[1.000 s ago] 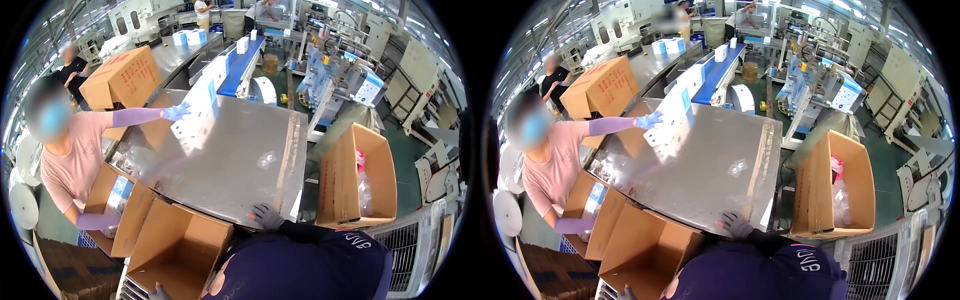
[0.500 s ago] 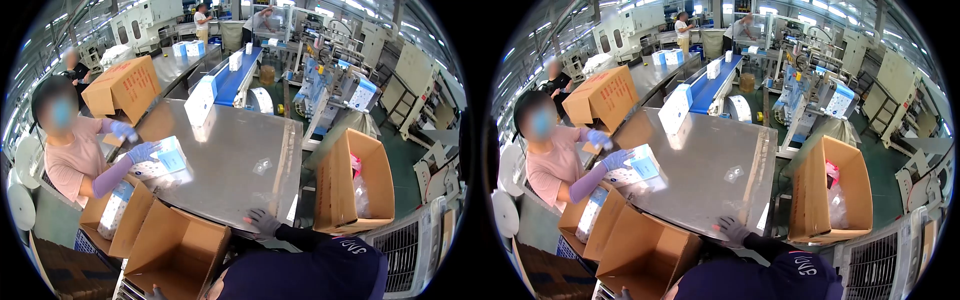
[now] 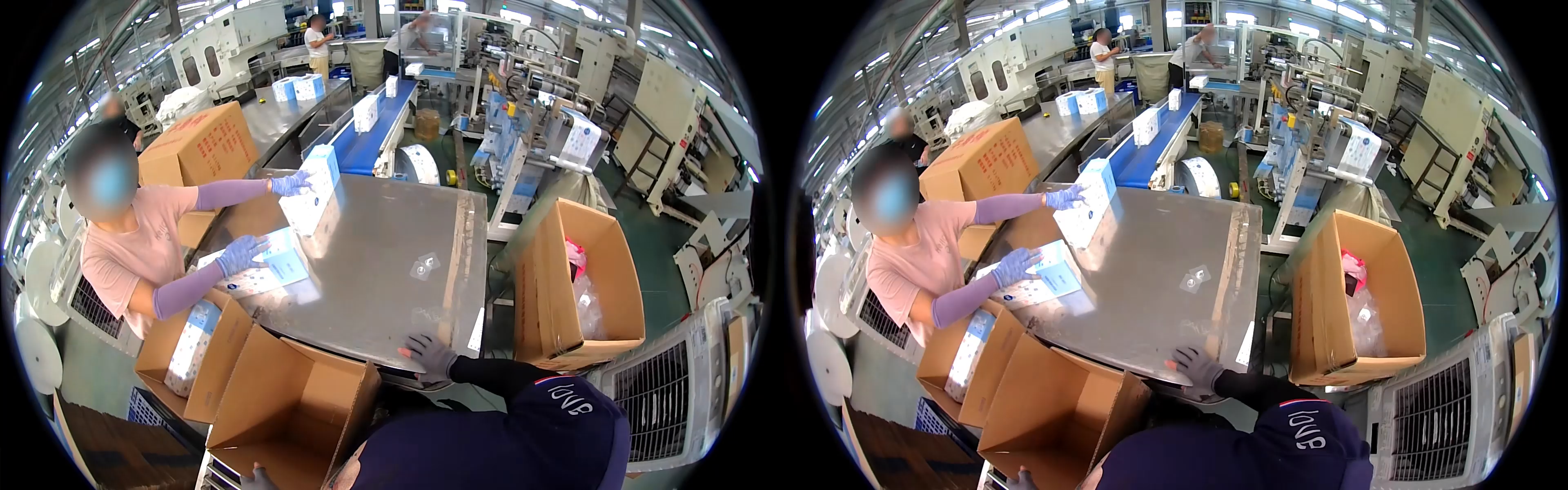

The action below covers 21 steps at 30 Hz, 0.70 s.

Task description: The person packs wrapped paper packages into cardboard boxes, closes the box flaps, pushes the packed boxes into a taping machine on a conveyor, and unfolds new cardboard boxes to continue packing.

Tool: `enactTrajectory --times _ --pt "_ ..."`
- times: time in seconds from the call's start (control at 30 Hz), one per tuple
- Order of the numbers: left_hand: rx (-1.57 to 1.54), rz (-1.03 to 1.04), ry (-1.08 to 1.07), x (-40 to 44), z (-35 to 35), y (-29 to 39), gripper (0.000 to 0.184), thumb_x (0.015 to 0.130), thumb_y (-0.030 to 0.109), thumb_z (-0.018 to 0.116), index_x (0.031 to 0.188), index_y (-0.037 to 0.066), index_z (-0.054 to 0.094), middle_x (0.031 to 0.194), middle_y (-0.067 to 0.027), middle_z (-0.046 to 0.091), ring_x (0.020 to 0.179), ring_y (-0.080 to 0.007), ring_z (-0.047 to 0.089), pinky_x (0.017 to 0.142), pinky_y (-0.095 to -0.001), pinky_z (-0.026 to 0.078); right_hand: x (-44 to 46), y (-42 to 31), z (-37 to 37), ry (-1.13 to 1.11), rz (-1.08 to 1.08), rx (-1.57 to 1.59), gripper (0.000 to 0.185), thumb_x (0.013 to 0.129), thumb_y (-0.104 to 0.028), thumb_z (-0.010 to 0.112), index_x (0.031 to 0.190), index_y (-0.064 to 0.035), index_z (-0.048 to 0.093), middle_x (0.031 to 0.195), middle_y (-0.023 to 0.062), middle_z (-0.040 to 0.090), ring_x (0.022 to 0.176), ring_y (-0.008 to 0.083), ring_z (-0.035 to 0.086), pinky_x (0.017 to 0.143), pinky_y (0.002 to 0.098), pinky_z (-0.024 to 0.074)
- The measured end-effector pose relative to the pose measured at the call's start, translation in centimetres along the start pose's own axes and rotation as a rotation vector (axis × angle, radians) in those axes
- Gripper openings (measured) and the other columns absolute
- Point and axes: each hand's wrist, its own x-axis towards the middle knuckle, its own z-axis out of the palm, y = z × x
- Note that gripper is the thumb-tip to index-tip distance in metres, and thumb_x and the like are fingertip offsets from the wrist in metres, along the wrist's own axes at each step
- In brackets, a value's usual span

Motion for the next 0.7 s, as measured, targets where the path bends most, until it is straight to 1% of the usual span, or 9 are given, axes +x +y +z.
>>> enactTrajectory --times 0.1,0.2,0.3,0.4,0.5,0.53,0.63,0.7 --pt "-0.094 0.054 0.026 -0.4 -0.5 0.6 0.044 0.09 0.029 0.067 0.102 -0.013 0.066 0.089 -0.0284 0.069 0.078 -0.0385 0.062 0.077 -0.045 0.049 0.2 -0.4 -1.1 -0.012 -0.002 -0.024 0.091 0.075 -0.053 0.07 0.149 -0.0111 0.042 0.144 0.0165 0.046 0.136 0.0331 0.039 0.115 0.0457 0.0275" --pt "-0.157 0.038 0.001 -0.6 -1.0 1.5 0.044 0.089 0.027 0.067 0.11 -0.013 0.065 0.096 -0.0276 0.07 0.083 -0.0375 0.063 0.08 -0.0438 0.05 0.2 -0.4 -1.3 0.011 -0.015 -0.024 0.089 0.075 -0.053 0.07 0.148 -0.0104 0.042 0.142 0.0159 0.047 0.135 0.0329 0.039 0.114 0.0456 0.0283" --pt "-0.131 0.05 -0.014 -0.3 -0.9 0.7 0.046 0.089 0.027 0.067 0.112 -0.012 0.064 0.099 -0.0276 0.07 0.083 -0.0379 0.064 0.08 -0.0432 0.05 -0.1 -0.4 -0.8 0.062 -0.027 0.001 0.087 0.075 -0.051 0.071 0.147 -0.009 0.044 0.139 0.0157 0.049 0.134 0.0329 0.04 0.113 0.0456 0.0292" --pt "-0.025 -0.008 -0.07 0.2 -0.8 0.4 0.048 0.09 0.028 0.068 0.115 -0.013 0.063 0.101 -0.0276 0.07 0.084 -0.038 0.064 0.081 -0.0427 0.051 -0.2 -0.5 -1.1 0.083 -0.033 0.025 0.086 0.075 -0.05 0.071 0.145 -0.0076 0.045 0.136 0.0158 0.049 0.133 0.0329 0.04 0.113 0.0456 0.0296" --pt "-0.097 -0.001 -0.042 -0.3 -1.1 1.2 0.049 0.09 0.03 0.068 0.114 -0.013 0.063 0.101 -0.0283 0.07 0.085 -0.0379 0.064 0.083 -0.0426 0.051 0.1 -0.4 -1.1 0.062 -0.036 0.022 0.085 0.075 -0.049 0.071 0.144 -0.0071 0.045 0.136 0.016 0.05 0.133 0.0331 0.04 0.113 0.046 0.0291" --pt "-0.091 -0.045 -0.058 -0.4 -1.3 1.6 0.049 0.091 0.03 0.068 0.115 -0.013 0.063 0.102 -0.0285 0.07 0.087 -0.0376 0.064 0.084 -0.0424 0.05 0.1 -0.3 -0.9 0.049 -0.038 0.018 0.085 0.075 -0.049 0.071 0.144 -0.007 0.045 0.136 0.0161 0.05 0.133 0.0332 0.04 0.113 0.0462 0.0288" --pt "-0.134 -0.026 -0.064 -0.6 -1.4 1.8 0.05 0.091 0.03 0.068 0.116 -0.013 0.063 0.105 -0.0287 0.069 0.091 -0.0371 0.065 0.086 -0.0417 0.05 -0.1 -0.1 -0.4 0.079 -0.041 0.019 0.083 0.077 -0.049 0.07 0.145 -0.0082 0.045 0.137 0.0163 0.049 0.134 0.0339 0.04 0.115 0.0465 0.0275" --pt "-0.138 -0.031 -0.058 -0.8 -1.3 1.8 0.051 0.091 0.03 0.068 0.117 -0.013 0.062 0.107 -0.0287 0.069 0.093 -0.037 0.065 0.087 -0.0415 0.05 -0.1 -0.1 -0.6 0.06 -0.039 0.008 0.083 0.078 -0.049 0.069 0.147 -0.0094 0.044 0.138 0.0164 0.049 0.134 0.0341 0.04 0.115 0.0462 0.0268"
